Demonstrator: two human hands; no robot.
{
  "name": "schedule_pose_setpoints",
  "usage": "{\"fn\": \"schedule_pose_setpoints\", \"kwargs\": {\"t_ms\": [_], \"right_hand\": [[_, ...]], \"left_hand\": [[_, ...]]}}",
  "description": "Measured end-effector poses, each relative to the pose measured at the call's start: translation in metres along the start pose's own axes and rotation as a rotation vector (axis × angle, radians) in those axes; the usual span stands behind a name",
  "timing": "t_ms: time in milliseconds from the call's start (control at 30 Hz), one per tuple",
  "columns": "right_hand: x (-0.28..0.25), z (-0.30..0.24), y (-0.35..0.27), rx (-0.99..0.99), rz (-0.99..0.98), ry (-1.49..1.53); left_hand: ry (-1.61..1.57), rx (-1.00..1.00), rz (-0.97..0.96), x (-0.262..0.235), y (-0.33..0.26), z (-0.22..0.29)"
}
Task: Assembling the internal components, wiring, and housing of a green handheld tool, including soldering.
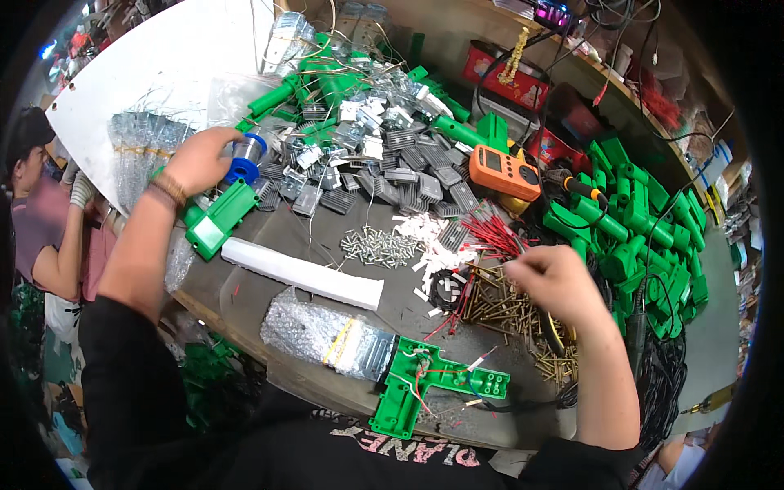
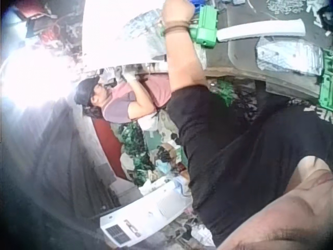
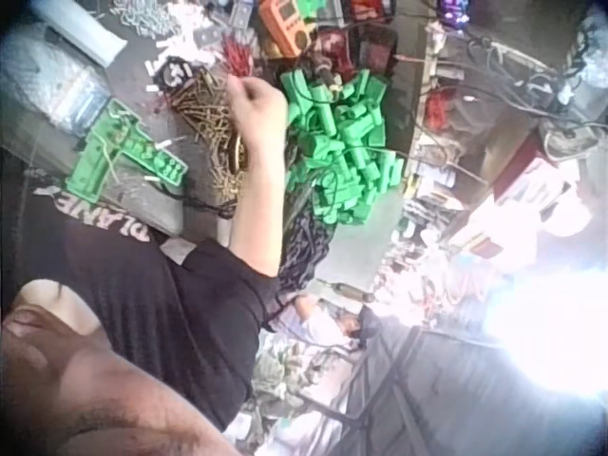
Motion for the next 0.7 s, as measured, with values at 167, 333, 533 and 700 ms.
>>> {"fn": "schedule_pose_setpoints", "kwargs": {"t_ms": [167,333,533,700], "right_hand": [[0.072,-0.138,0.013,-0.486,-0.223,-0.231],[0.129,-0.166,0.072,-0.36,-0.31,-0.266],[0.112,-0.187,0.073,-0.431,-0.146,-0.206],[0.03,-0.187,0.055,-0.504,0.162,-0.229]], "left_hand": [[0.306,0.147,-0.461,0.034,0.04,-0.009],[0.448,0.048,-0.357,0.018,0.046,0.016],[0.191,0.181,0.078,-0.058,-0.001,0.02],[-0.49,0.063,0.33,-0.113,-0.024,-0.01]]}}
Point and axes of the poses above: each hand's wrist, its own y-axis towards the middle knuckle, its own x-axis out of the palm, z = x × y, the point moved 8 cm from there along y, towards the middle knuckle, and after that the axes turned 10 degrees about -y, right-handed, at the moved point
